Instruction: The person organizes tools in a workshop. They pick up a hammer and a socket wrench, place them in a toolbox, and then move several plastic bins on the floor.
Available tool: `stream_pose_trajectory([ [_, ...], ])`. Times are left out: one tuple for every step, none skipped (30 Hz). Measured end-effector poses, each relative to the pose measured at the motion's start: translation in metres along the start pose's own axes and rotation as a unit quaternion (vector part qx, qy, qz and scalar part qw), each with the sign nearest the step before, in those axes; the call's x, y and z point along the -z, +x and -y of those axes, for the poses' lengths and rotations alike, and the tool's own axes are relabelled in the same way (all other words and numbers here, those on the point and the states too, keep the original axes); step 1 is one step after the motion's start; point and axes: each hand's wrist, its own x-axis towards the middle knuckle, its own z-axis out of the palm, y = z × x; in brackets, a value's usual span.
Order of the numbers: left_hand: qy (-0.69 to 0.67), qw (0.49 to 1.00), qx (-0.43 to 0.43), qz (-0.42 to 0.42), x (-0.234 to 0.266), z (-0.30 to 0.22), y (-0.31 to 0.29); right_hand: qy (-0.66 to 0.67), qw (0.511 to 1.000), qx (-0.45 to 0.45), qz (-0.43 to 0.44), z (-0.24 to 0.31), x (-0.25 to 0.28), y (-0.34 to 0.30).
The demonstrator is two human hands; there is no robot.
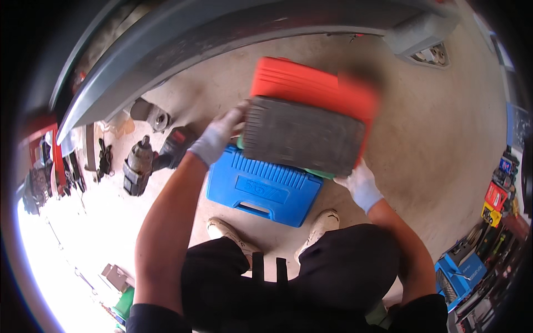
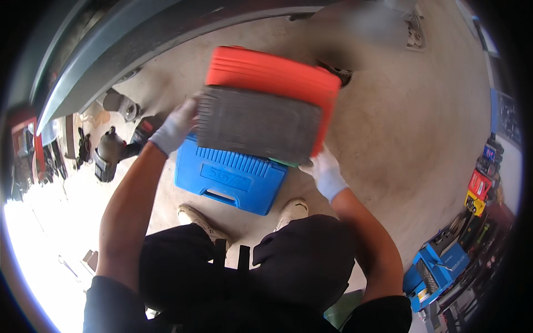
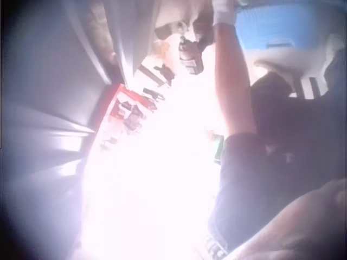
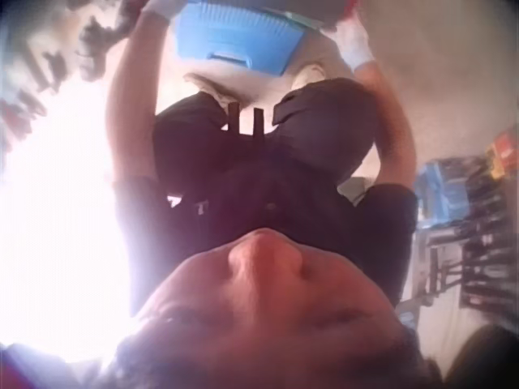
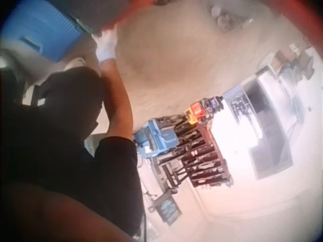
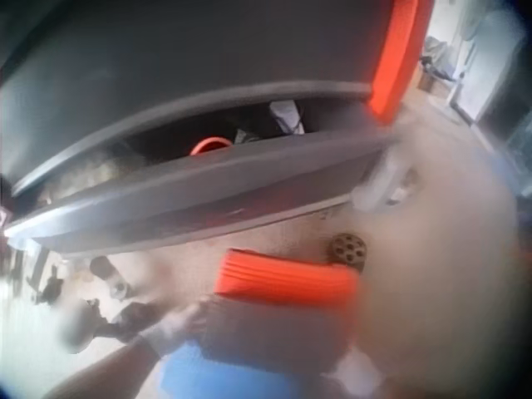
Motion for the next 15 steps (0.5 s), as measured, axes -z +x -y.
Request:
stream_pose_trajectory([
  [0.005,1.000,0.006,0.014,-0.009,0.008,0.001,-0.023,0.998,0.023,0.049,-0.012,0.031,-0.008],
  [0.048,0.996,-0.045,0.060,-0.022,0.015,0.004,-0.044,0.993,0.048,0.099,-0.018,0.056,-0.014],
  [0.094,0.994,-0.014,0.053,-0.056,-0.002,-0.007,0.027,0.999,0.029,0.023,-0.019,0.070,-0.025],
  [0.123,0.988,-0.048,0.084,-0.065,0.014,-0.003,0.001,0.998,0.054,0.029,-0.023,0.094,-0.034],
  [0.206,0.968,-0.066,0.123,-0.079,0.026,0.006,-0.026,0.996,0.081,0.027,-0.026,0.119,-0.045],
  [0.230,0.962,-0.088,0.113,-0.099,0.035,0.008,-0.004,0.993,0.096,0.063,-0.027,0.141,-0.050],
  [0.287,0.937,-0.094,0.175,-0.111,0.043,0.016,0.018,0.989,0.109,0.100,-0.027,0.163,-0.054],
  [0.327,0.925,-0.077,0.176,-0.126,0.049,0.013,0.179,0.977,0.058,0.097,-0.024,0.172,-0.061],
  [0.366,0.911,-0.062,0.180,-0.141,0.053,0.008,0.121,0.982,0.113,0.088,-0.028,0.201,-0.066],
  [0.377,0.906,-0.055,0.184,-0.151,0.054,0.007,0.062,0.981,0.167,0.078,-0.040,0.240,-0.069],
  [0.374,0.904,-0.076,0.190,-0.151,0.051,0.005,0.004,0.973,0.221,0.072,-0.058,0.261,-0.064],
  [0.375,0.901,-0.099,0.196,-0.150,0.047,0.003,-0.029,0.988,0.145,0.035,-0.082,0.265,-0.056],
  [0.473,0.840,-0.156,0.214,-0.140,0.044,0.004,-0.059,0.996,0.072,-0.005,-0.108,0.272,-0.052],
  [0.560,0.769,-0.208,0.227,-0.117,0.044,0.008,-0.093,0.995,-0.008,-0.044,-0.131,0.273,-0.047],
  [0.643,0.691,-0.241,0.225,-0.085,0.047,0.005,-0.112,0.991,-0.065,-0.043,-0.141,0.231,-0.042],
])
